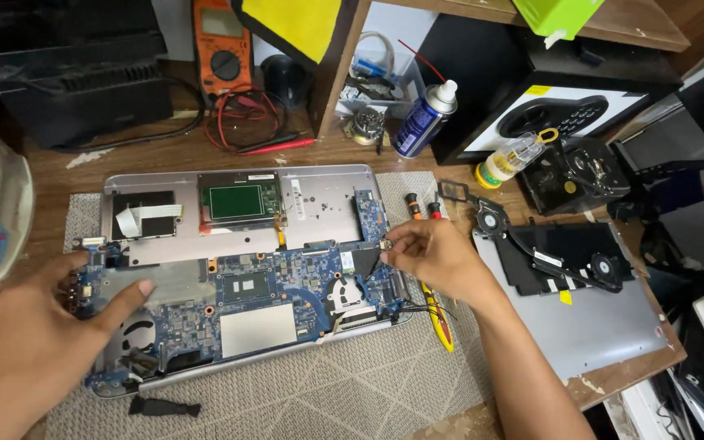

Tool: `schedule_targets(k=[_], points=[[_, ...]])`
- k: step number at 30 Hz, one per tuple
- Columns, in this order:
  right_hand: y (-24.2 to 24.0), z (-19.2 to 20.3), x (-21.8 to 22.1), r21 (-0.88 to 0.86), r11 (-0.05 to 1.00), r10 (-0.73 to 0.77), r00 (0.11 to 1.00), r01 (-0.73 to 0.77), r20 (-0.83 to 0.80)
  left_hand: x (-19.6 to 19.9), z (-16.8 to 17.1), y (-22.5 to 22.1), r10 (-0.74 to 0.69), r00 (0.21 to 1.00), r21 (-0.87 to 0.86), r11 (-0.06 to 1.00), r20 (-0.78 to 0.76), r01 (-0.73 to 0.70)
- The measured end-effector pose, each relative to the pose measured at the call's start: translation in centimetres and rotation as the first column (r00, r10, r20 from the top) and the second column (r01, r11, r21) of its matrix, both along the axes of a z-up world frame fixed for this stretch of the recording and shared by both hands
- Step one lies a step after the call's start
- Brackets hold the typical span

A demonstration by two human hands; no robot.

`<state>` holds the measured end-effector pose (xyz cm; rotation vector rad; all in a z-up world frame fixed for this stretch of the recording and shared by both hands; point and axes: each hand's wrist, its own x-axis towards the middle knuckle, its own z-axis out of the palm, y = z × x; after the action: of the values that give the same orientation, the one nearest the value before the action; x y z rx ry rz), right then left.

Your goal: Installing a motherboard into a laptop chassis, connecting internal cables, and securing it with screws.

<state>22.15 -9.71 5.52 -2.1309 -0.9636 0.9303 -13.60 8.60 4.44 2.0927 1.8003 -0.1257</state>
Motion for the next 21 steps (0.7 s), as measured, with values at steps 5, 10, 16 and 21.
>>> schedule_targets(k=[5, 10, 16, 21], points=[[0.0, 0.0, -0.7, -0.015, 1.0, 0.015, 0.984, -0.013, 0.18, 0.1, 0.5, -0.1, 0.025, 0.996, -0.033, 0.999, 0.083, -0.022], [-0.4, 1.4, -3.1, 0.021, 0.992, 0.108, 0.92, -0.125, 0.376, -0.3, -0.2, 0.0, 0.046, 0.985, 0.005, 0.999, 0.163, -0.048], [-0.7, 0.8, -4.8, 0.297, 0.643, 0.623, 0.708, -0.706, 0.333, -0.4, -0.4, -0.2, 0.067, 0.975, 0.048, 0.996, 0.213, -0.079], [-0.6, -0.2, -5.8, 0.247, 0.688, 0.589, 0.724, -0.682, 0.358, 0.1, 0.7, -0.8, 0.102, 0.949, 0.041, 0.992, 0.297, -0.12]])
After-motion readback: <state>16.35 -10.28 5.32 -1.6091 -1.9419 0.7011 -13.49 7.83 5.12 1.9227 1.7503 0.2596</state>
